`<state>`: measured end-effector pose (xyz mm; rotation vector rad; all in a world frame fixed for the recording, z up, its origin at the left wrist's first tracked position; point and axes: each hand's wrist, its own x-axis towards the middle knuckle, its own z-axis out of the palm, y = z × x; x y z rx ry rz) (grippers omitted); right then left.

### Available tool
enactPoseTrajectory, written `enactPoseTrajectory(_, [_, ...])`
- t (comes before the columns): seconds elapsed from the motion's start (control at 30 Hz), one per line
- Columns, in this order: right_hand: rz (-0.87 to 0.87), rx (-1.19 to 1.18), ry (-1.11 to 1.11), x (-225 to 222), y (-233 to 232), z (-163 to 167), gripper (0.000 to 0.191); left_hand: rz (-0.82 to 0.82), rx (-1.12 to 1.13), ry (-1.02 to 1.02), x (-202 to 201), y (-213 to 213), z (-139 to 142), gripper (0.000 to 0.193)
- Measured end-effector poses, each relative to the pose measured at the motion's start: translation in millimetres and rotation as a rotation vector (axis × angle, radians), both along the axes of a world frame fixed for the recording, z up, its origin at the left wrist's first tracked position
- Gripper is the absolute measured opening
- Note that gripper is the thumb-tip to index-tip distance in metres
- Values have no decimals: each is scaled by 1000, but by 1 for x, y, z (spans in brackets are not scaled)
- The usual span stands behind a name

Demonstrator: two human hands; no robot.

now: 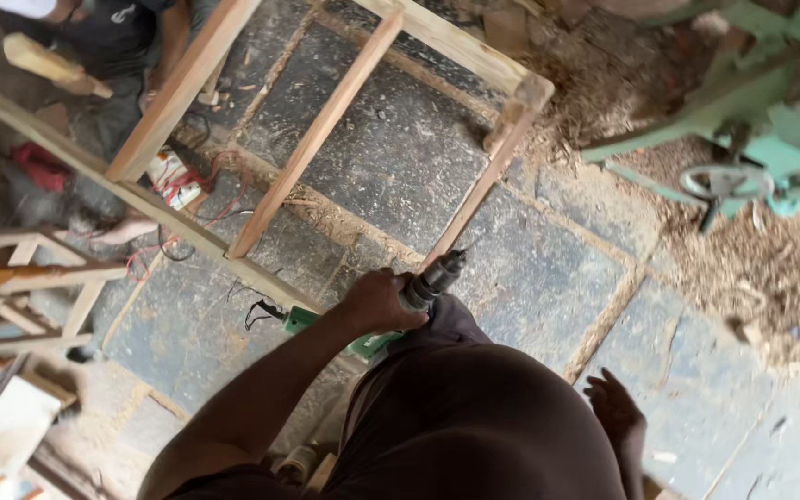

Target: The person retrieves metal fasteners from a storage box, then uses a hammer to drive a nail into a wooden frame. They then use a power drill to fasten screws into the wooden structure.

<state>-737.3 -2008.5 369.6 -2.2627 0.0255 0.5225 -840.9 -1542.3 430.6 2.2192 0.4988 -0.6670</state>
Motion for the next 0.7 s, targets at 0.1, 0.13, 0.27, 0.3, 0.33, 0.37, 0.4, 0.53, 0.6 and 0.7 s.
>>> enactPoseTrajectory(0.1, [-28,126,-71,78,7,2,42,107,104,-177,31,9,9,76])
enactPoseTrajectory(0.13, [16,118,-81,99,12,0,40,127,148,-273,43,11,12,74])
enactPoseTrajectory(0.27, [149,212,28,192,44,-14,40,544,138,-318,89,16,23,58])
enactPoseTrajectory(0.3, [167,263,98,217,51,-17,42,603,193,-376,101,15,26,57])
enactPoseTrajectory(0.33, [232,258,85,245,60,-20,41,660,251,-437,113,13,30,56])
enactPoseTrajectory(0.37, [299,253,67,275,71,-24,41,703,298,-545,126,12,34,55])
enactPoseTrajectory(0.4, [369,242,49,309,76,-23,40,750,343,-652,137,6,39,55])
enactPoseTrajectory(0.53, [613,241,-67,440,104,-9,39,943,476,-767,189,-34,59,56])
enactPoseTrajectory(0.6, [762,268,-206,495,122,2,41,1102,299,-823,217,-57,66,64])
enactPoseTrajectory(0.7, [881,166,-88,543,157,14,44,1306,139,-856,245,-99,69,67])
